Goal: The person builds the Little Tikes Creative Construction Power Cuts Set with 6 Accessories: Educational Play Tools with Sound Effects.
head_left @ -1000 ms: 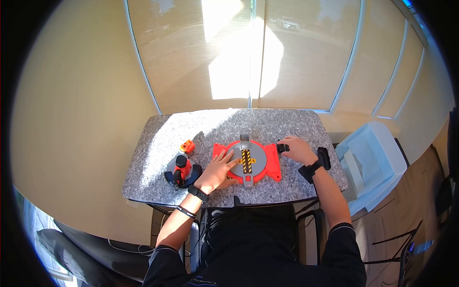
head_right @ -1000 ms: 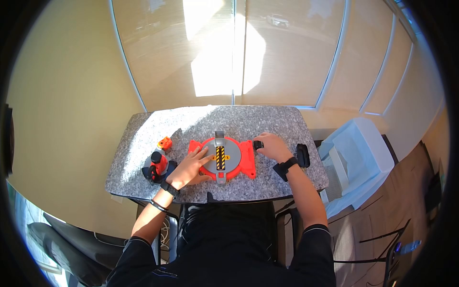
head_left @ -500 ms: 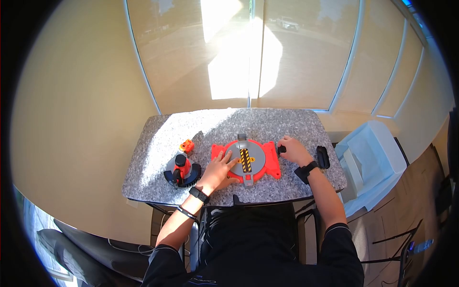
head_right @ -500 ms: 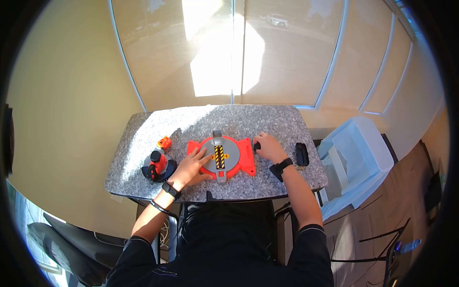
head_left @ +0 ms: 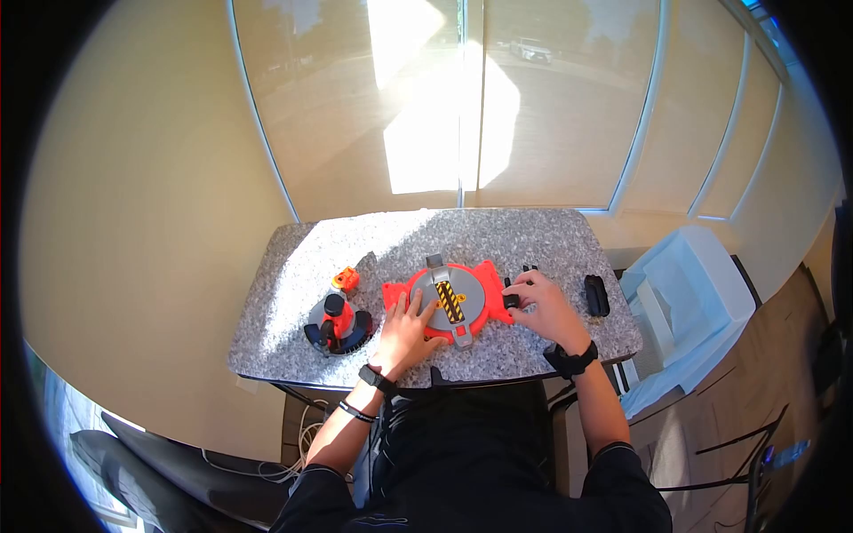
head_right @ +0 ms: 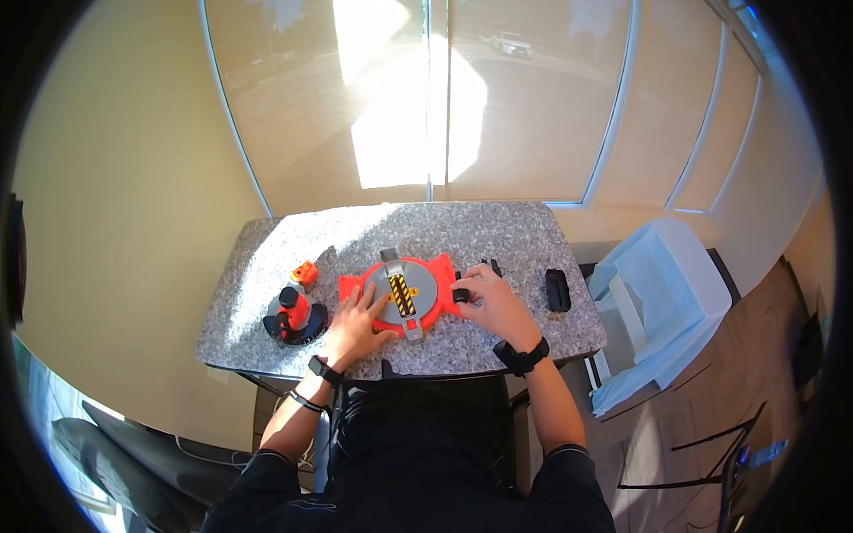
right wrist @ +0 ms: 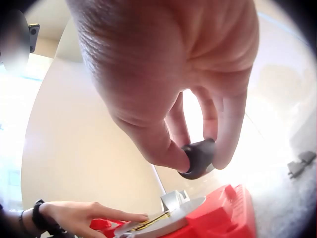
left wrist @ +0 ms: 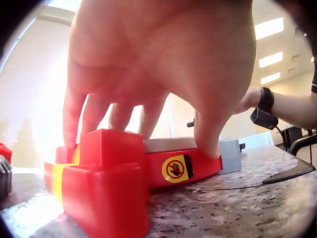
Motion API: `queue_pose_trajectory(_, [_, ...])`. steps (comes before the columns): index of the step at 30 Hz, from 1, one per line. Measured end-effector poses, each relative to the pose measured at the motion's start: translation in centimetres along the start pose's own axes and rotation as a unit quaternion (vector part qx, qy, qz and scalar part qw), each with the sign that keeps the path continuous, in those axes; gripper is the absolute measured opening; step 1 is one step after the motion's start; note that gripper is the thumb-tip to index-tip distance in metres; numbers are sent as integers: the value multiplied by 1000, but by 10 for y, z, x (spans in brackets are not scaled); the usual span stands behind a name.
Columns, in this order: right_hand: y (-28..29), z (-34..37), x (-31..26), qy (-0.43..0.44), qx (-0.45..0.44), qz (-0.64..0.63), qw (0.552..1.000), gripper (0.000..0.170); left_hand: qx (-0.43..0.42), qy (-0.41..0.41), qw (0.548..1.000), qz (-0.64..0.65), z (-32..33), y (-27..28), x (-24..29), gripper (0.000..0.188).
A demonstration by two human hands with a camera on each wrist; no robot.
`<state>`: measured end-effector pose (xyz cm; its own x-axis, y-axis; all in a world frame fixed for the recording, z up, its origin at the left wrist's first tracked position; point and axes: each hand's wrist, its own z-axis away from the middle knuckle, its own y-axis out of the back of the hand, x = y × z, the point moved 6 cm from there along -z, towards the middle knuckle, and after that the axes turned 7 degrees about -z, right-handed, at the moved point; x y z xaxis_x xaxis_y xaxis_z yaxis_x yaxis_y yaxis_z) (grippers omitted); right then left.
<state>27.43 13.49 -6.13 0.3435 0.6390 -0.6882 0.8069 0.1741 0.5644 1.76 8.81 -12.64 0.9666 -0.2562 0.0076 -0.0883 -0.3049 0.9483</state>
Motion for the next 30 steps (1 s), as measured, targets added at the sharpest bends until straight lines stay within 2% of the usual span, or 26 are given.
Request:
queue_pose_trajectory(9, [-13,11,-29,71,-24,31,997,31,3,-5,1000,-1,1,0,-1,79])
queue_pose_trajectory(13, [-21,11,-34,27,-44,-11,999,32,-15,-6,1000,4,-3,-3,-2,77])
queue_pose_trajectory(15, [-27,14,-42,58,-56,31,996,37,-22,5,1000,11,-1,0,-1,76])
queue_pose_trajectory(21, [-42,24,-28,38,-111,19,993,37,-16,57,998,-7,2,-2,0,79])
queue_pose_trajectory(28, [-48,28,-21,11,-126,20,992,35,0,57,998,-32,5,-6,5,81])
queue_pose_trajectory(30, [-53,29,-19,32,-129,40,990,36,-2,58,997,-44,5,-7,4,80])
